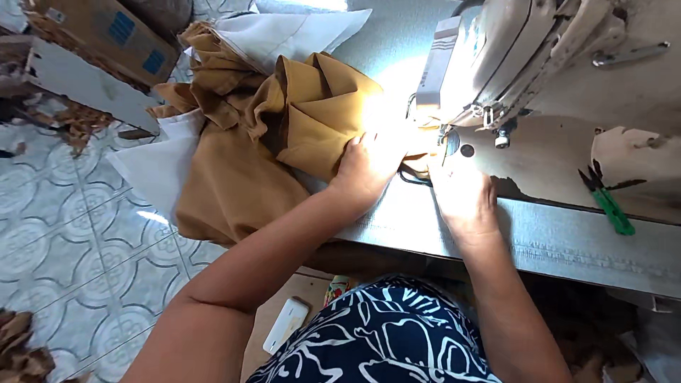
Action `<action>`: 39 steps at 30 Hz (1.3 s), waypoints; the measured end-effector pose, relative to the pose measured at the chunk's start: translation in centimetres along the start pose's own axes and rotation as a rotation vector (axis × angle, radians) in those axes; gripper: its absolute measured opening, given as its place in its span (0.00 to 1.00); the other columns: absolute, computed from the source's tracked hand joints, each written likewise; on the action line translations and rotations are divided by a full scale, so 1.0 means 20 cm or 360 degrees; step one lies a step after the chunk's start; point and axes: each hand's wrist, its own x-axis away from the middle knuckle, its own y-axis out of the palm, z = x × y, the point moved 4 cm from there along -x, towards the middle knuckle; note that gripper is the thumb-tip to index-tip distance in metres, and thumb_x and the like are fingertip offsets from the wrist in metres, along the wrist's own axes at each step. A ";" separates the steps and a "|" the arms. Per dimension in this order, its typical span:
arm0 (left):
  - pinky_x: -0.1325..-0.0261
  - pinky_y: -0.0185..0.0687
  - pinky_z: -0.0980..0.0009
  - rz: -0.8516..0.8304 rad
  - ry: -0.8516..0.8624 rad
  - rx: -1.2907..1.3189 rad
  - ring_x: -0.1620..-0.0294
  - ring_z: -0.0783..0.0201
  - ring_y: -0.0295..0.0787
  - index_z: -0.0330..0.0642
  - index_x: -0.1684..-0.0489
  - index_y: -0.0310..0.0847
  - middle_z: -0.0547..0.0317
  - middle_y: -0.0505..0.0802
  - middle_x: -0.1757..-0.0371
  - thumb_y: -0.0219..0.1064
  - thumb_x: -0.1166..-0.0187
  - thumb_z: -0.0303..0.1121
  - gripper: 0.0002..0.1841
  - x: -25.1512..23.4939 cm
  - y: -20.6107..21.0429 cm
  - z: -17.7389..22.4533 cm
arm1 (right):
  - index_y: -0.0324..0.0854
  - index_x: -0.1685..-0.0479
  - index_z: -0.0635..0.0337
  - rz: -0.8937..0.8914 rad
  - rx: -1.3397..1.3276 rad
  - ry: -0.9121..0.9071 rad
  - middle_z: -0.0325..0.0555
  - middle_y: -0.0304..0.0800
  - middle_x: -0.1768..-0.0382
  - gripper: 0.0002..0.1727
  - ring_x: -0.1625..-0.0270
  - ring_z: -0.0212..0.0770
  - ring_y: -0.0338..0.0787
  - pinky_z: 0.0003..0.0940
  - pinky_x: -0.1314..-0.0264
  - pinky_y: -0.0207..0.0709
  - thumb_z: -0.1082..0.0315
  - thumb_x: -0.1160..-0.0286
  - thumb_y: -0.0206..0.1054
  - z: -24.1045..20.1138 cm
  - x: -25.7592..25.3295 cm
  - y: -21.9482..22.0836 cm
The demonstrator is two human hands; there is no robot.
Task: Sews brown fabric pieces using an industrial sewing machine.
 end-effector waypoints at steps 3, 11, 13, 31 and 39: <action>0.46 0.86 0.44 -0.0398 -0.0017 0.0134 0.45 0.40 0.91 0.39 0.25 0.78 0.41 0.91 0.43 0.64 0.15 0.31 0.20 0.06 -0.14 0.03 | 0.79 0.78 0.62 -0.0196 -0.0269 0.0156 0.50 0.83 0.79 0.19 0.75 0.48 0.85 0.48 0.73 0.78 0.60 0.18 0.66 0.02 -0.02 0.02; 0.51 0.83 0.43 -0.0711 -0.0352 0.0352 0.56 0.47 0.89 0.40 0.34 0.79 0.46 0.90 0.57 0.76 0.24 0.47 0.27 -0.04 -0.32 -0.14 | 0.73 0.44 0.59 -0.0342 -0.2079 0.0915 0.46 0.90 0.55 0.06 0.53 0.40 0.95 0.37 0.51 0.92 0.74 0.13 0.58 0.09 -0.08 0.07; 0.54 0.83 0.46 -0.0680 -0.0334 0.0413 0.59 0.52 0.89 0.42 0.38 0.81 0.50 0.90 0.60 0.77 0.26 0.49 0.25 -0.04 -0.33 -0.14 | 0.70 0.38 0.56 -0.0348 -0.2587 0.1074 0.48 0.88 0.45 0.09 0.40 0.44 0.91 0.42 0.40 0.87 0.70 0.08 0.51 0.10 -0.05 0.09; 0.32 0.75 0.41 0.0563 0.0664 0.0367 0.32 0.51 0.88 0.52 0.49 0.93 0.58 0.96 0.42 0.71 0.24 0.38 0.10 0.02 0.02 0.11 | 0.78 0.36 0.58 -0.0231 -0.1916 0.0301 0.40 0.95 0.53 0.24 0.70 0.28 0.89 0.21 0.77 0.81 0.87 0.30 0.62 0.11 0.18 0.03; 0.39 0.74 0.43 0.0472 0.0656 0.0008 0.44 0.54 0.92 0.53 0.55 0.92 0.59 0.96 0.49 0.62 0.16 0.29 0.11 0.04 -0.04 0.14 | 0.93 0.51 0.60 0.0259 -0.0616 -0.0414 0.49 0.94 0.52 0.08 0.50 0.33 0.94 0.25 0.46 0.87 0.71 0.25 0.74 0.10 0.18 0.01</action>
